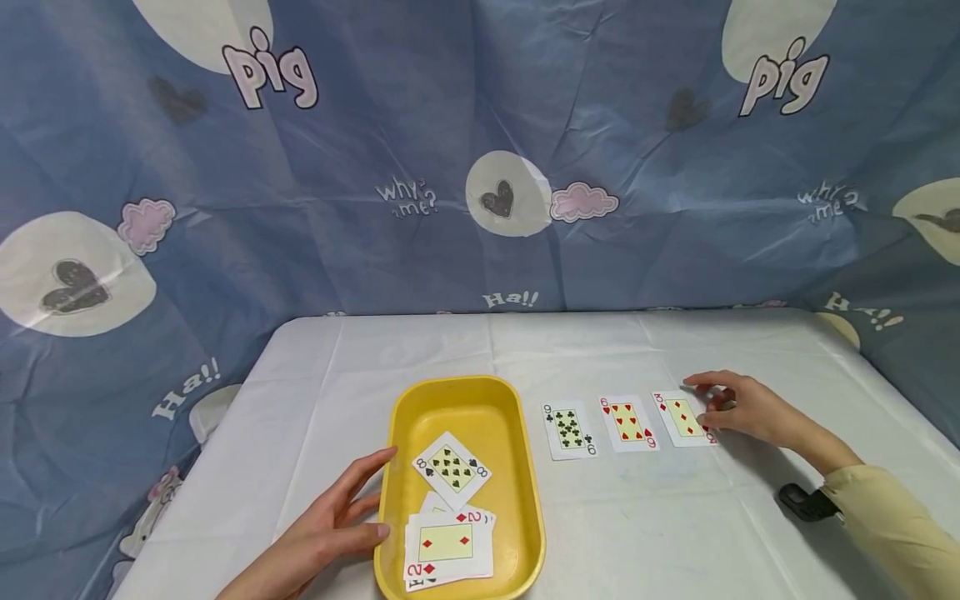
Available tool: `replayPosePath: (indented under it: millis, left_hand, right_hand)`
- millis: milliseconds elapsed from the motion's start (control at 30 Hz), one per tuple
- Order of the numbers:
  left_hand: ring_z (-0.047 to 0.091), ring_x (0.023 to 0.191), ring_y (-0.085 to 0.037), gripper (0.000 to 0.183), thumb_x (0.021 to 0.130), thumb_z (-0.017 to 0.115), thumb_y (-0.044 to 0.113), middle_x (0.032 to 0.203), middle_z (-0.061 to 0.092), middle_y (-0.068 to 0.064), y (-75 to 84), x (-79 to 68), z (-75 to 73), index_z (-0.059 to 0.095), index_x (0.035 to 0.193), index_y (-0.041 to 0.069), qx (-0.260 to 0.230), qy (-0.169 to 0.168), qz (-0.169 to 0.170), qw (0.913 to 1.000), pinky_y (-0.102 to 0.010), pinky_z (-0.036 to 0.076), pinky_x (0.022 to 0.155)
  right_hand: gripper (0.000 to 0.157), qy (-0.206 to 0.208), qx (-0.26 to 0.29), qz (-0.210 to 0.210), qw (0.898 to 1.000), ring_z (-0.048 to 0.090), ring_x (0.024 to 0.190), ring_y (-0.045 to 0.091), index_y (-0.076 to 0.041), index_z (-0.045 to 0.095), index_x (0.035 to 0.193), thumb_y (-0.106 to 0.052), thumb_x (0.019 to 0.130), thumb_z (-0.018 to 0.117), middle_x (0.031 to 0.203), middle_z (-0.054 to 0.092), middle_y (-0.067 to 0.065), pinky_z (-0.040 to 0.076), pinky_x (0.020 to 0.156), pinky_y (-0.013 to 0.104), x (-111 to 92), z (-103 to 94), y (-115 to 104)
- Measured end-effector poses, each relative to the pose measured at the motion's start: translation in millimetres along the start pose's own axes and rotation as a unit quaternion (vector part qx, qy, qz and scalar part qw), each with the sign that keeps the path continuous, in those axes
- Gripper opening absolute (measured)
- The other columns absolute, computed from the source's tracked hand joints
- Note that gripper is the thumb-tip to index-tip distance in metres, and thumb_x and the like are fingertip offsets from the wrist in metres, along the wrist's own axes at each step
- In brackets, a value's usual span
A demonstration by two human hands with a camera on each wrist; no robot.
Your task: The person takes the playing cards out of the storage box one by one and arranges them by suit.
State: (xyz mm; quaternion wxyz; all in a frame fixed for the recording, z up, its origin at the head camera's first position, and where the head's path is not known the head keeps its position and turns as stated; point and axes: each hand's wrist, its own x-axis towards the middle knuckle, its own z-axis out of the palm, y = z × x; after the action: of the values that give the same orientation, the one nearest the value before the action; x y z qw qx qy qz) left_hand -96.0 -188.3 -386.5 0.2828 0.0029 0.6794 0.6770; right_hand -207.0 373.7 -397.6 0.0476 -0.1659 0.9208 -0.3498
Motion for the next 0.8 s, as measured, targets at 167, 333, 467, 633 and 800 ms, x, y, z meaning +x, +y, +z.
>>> replayPosePath:
  millis: [167,333,467,633,800]
  left_hand:
    - [0.047,0.129,-0.032,0.079,0.093,0.067,0.014,0.162,0.004,-0.013,0.0,-0.2,0.9,0.021,0.156,0.023,0.005,0.006,0.001,1.0000,-0.048,0.052,0.091]
    - [0.047,0.129,-0.032,0.079,0.093,0.067,0.016,0.162,0.004,-0.013,2.0,-1.9,0.3,0.021,0.156,0.024,0.004,0.002,-0.002,1.0000,-0.048,0.051,0.092]
    - [0.046,0.130,-0.031,0.078,0.094,0.066,0.018,0.163,0.003,-0.012,3.4,-3.0,-1.6,0.020,0.157,0.025,0.002,-0.010,0.001,0.9999,-0.046,0.050,0.094]
    - [0.046,0.130,-0.031,0.077,0.095,0.066,0.018,0.162,0.005,-0.012,2.7,-4.0,-2.6,0.021,0.157,0.025,0.002,-0.020,0.008,0.9998,-0.046,0.049,0.094]
    - [0.047,0.129,-0.031,0.076,0.095,0.065,0.017,0.162,0.007,-0.014,0.2,-4.7,-2.8,0.021,0.157,0.024,-0.002,-0.016,0.010,0.9998,-0.046,0.049,0.094]
  right_hand:
    - [0.049,0.040,-0.006,-0.031,0.999,0.060,0.081,0.011,-0.001,0.059,0.129,0.000,0.083,0.075,0.112,0.060,0.017,0.048,0.063,0.026,-0.2,-3.0,-6.5]
    - [0.043,0.075,-0.007,-0.073,0.994,0.063,0.084,0.013,-0.006,0.061,0.127,0.004,0.087,0.070,0.113,0.062,0.017,0.051,0.067,0.023,4.2,-4.1,-23.8]
    - [0.040,0.080,0.017,-0.111,0.990,0.063,0.087,0.013,-0.011,0.062,0.126,0.000,0.088,0.071,0.115,0.062,0.013,0.052,0.072,0.021,10.0,0.9,-40.0]
    - [0.040,0.053,0.067,-0.143,0.986,0.063,0.091,0.016,-0.012,0.062,0.127,-0.001,0.090,0.070,0.117,0.061,0.007,0.054,0.071,0.025,18.0,13.2,-62.7]
    - [0.040,0.019,0.091,-0.166,0.982,0.064,0.093,0.018,-0.016,0.062,0.127,-0.001,0.091,0.069,0.117,0.061,0.003,0.055,0.075,0.029,28.9,28.2,-91.4]
